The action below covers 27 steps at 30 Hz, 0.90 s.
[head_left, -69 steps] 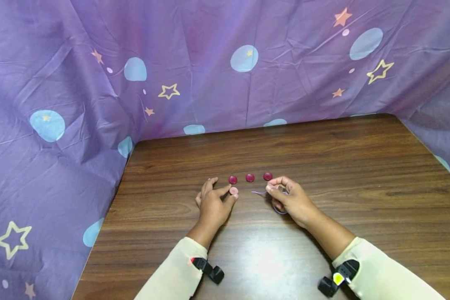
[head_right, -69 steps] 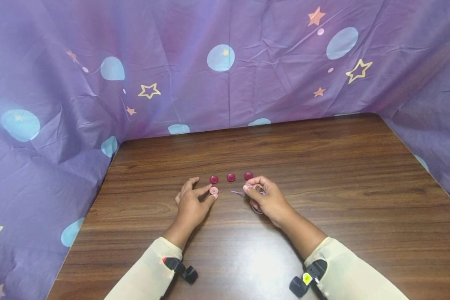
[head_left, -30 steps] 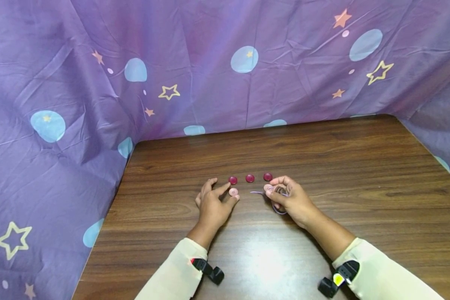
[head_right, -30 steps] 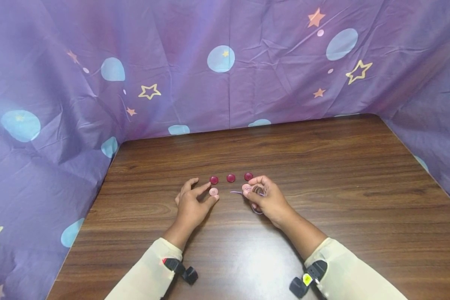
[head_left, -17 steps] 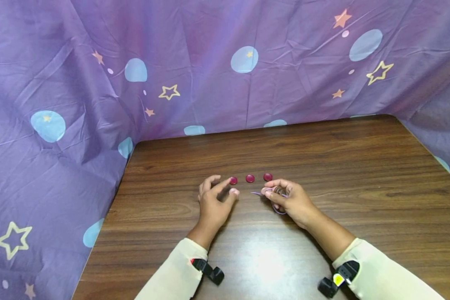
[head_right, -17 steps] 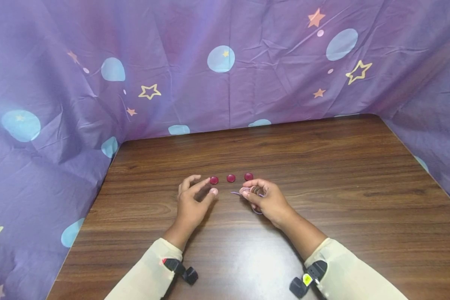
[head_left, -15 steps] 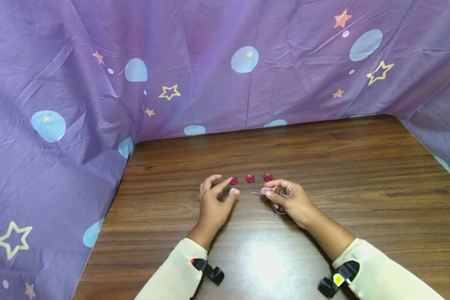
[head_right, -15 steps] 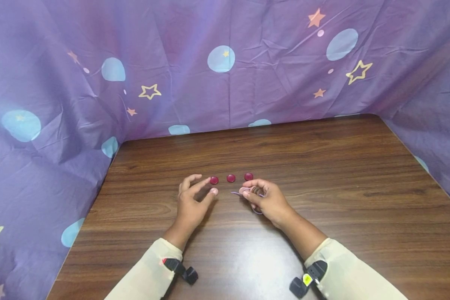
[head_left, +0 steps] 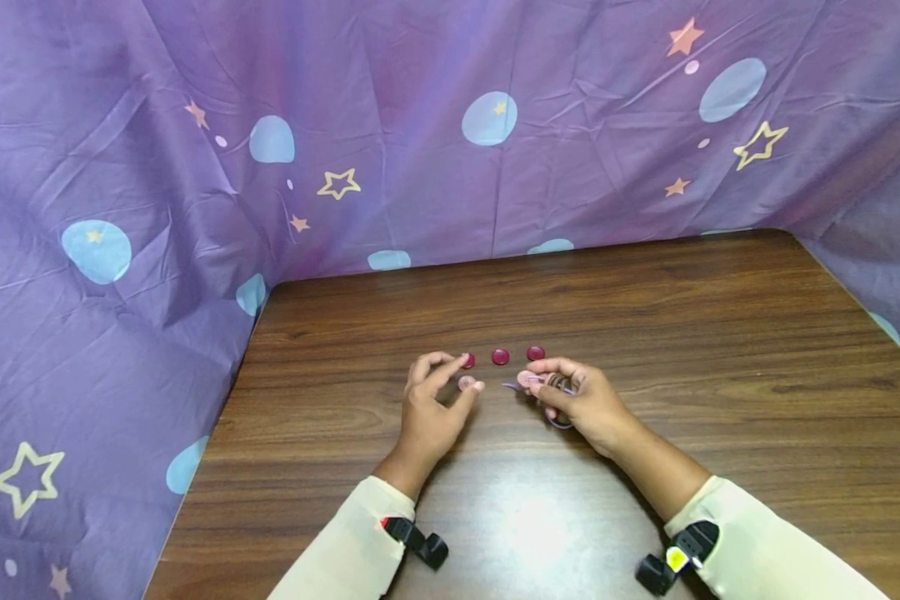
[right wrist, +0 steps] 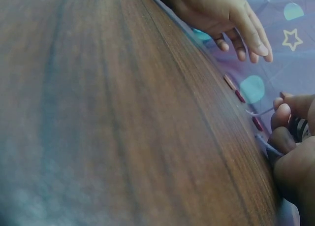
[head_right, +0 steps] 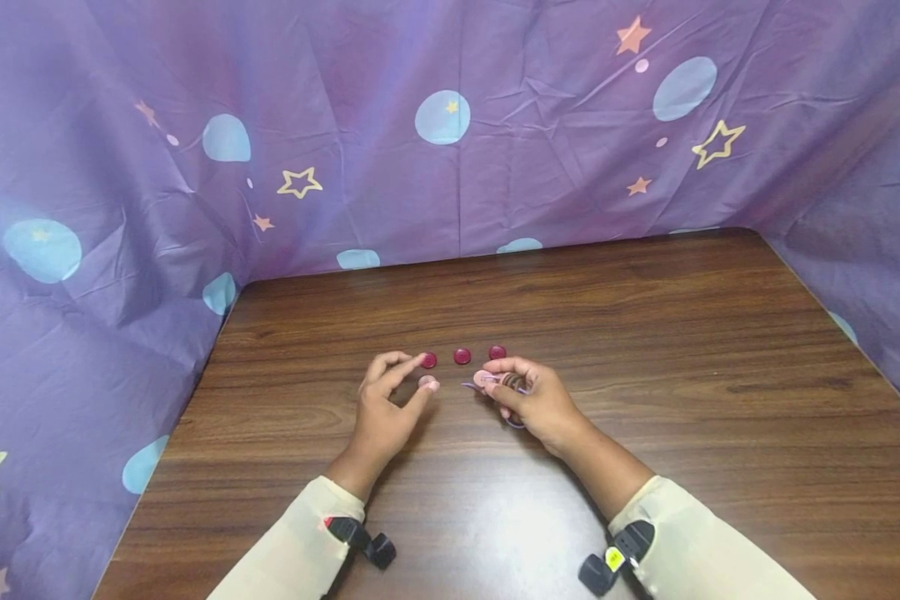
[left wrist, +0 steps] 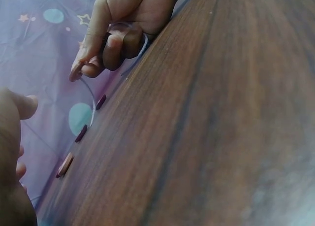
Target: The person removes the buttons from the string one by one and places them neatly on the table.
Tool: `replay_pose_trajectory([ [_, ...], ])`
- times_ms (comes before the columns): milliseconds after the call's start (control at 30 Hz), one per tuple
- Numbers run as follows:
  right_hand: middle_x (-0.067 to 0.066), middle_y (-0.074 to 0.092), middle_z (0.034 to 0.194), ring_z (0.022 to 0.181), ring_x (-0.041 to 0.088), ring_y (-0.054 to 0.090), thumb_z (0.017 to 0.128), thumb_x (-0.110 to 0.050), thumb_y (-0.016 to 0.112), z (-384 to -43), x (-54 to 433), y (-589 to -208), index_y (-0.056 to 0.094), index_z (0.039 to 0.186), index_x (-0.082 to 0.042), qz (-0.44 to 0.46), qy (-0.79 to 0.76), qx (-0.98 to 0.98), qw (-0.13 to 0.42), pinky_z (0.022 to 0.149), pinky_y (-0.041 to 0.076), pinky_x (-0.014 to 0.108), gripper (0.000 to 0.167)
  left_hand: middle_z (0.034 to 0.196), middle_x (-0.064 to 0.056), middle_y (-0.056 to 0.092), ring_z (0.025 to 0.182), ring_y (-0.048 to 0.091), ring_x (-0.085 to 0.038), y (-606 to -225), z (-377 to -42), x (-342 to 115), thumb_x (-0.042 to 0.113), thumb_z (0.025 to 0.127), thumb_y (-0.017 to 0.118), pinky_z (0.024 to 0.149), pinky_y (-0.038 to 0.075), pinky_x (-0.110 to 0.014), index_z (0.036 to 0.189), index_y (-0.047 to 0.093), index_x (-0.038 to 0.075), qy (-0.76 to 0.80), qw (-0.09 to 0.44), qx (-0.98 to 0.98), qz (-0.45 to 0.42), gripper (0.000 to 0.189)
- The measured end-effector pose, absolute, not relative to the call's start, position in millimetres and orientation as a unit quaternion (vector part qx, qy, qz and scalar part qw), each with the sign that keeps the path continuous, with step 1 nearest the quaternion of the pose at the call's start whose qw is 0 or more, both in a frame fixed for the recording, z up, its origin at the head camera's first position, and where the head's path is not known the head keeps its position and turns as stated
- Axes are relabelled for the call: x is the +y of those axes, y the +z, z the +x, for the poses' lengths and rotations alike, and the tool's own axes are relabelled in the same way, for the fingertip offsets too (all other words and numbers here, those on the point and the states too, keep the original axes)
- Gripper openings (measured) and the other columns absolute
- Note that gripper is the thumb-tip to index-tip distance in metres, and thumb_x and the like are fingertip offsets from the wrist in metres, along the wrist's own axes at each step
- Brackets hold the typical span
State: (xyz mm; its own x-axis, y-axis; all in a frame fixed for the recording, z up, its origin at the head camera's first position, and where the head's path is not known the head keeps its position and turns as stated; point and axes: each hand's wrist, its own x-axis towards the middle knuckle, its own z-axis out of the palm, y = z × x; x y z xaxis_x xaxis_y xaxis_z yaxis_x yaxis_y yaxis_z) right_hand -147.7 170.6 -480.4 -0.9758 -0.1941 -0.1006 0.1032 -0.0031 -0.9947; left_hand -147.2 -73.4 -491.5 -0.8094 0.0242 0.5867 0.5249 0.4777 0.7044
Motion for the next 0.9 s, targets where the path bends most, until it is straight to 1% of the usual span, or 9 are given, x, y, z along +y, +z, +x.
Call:
replay_pose_trajectory([
  [67,-0.009,0.078,0.092,0.064,0.004,0.059,0.102,-0.009,0.076,-148.0,170.1,-480.4,0.063,0.131,0.009,-0.03,-0.71,0.695,0.105,0.057,0.052,0.019,0.037,0.118,-0.016,0.072,0.117,0.066,-0.035,-492.6,-147.8,-73.7,0.01,0.083,0.093,0.105,0.054,-0.049,0.125,0.081,0.002,-0.479,0.266,-0.819,-0.171,0.045],
  [167,-0.01,0.077,0.092,0.064,0.005,0.059,0.101,-0.007,0.075,-148.5,169.7,-481.1,0.062,0.128,0.007,-0.031,-0.714,0.691,0.104,0.057,0.052,0.019,0.033,0.115,-0.016,0.073,0.113,0.068,-0.034,-493.5,-147.9,-74.3,0.01,0.083,0.093,0.104,0.055,-0.047,0.125,0.081,0.003,-0.479,0.26,-0.82,-0.172,0.045],
  [300,-0.009,0.077,0.093,0.062,0.005,0.058,0.101,-0.004,0.074,-148.5,170.0,-482.0,0.061,0.126,0.006,-0.038,-0.717,0.688,0.102,0.055,0.051,0.018,0.03,0.114,-0.018,0.074,0.106,0.072,-0.034,-491.9,-146.5,-74.9,0.011,0.085,0.092,0.095,0.06,-0.046,0.129,0.079,0.003,-0.486,0.237,-0.821,-0.186,0.046],
  [433,-0.008,0.078,0.093,0.06,0.005,0.056,0.101,-0.003,0.074,-148.4,169.9,-482.1,0.061,0.125,0.006,-0.047,-0.717,0.688,0.102,0.054,0.048,0.018,0.03,0.104,-0.019,0.074,0.093,0.074,-0.032,-490.2,-143.9,-73.0,0.008,0.086,0.091,0.084,0.063,-0.044,0.13,0.078,0.001,-0.501,0.228,-0.807,-0.213,0.046],
  [567,-0.006,0.077,0.091,0.058,0.005,0.053,0.101,-0.005,0.075,-148.2,170.0,-482.0,0.062,0.125,0.006,-0.051,-0.714,0.691,0.103,0.053,0.046,0.018,0.029,0.093,-0.018,0.074,0.087,0.072,-0.03,-489.8,-140.8,-69.8,0.004,0.087,0.09,0.082,0.064,-0.038,0.13,0.077,0.002,-0.514,0.224,-0.796,-0.228,0.046],
  [633,-0.006,0.078,0.091,0.058,0.005,0.053,0.101,-0.006,0.075,-147.8,169.9,-481.7,0.062,0.125,0.006,-0.05,-0.713,0.692,0.104,0.052,0.045,0.018,0.029,0.092,-0.018,0.074,0.083,0.071,-0.03,-490.4,-139.8,-68.7,0.004,0.087,0.09,0.078,0.064,-0.036,0.131,0.077,0.002,-0.519,0.218,-0.794,-0.228,0.046],
  [767,-0.009,0.081,0.097,0.058,0.004,0.052,0.1,-0.007,0.077,-146.6,169.2,-480.9,0.064,0.125,0.007,-0.048,-0.708,0.697,0.1,0.052,0.044,0.019,0.031,0.092,-0.018,0.073,0.076,0.069,-0.029,-490.7,-139.0,-67.8,0.002,0.087,0.09,0.068,0.063,-0.032,0.132,0.076,0.001,-0.531,0.2,-0.793,-0.22,0.047],
  [900,-0.012,0.083,0.102,0.057,0.004,0.05,0.1,-0.009,0.077,-145.6,168.8,-480.0,0.067,0.125,0.007,-0.053,-0.706,0.699,0.096,0.05,0.043,0.019,0.031,0.092,-0.019,0.073,0.073,0.07,-0.028,-489.5,-138.6,-68.2,0.003,0.087,0.09,0.064,0.063,-0.029,0.134,0.075,0.0,-0.53,0.18,-0.798,-0.224,0.05],
])
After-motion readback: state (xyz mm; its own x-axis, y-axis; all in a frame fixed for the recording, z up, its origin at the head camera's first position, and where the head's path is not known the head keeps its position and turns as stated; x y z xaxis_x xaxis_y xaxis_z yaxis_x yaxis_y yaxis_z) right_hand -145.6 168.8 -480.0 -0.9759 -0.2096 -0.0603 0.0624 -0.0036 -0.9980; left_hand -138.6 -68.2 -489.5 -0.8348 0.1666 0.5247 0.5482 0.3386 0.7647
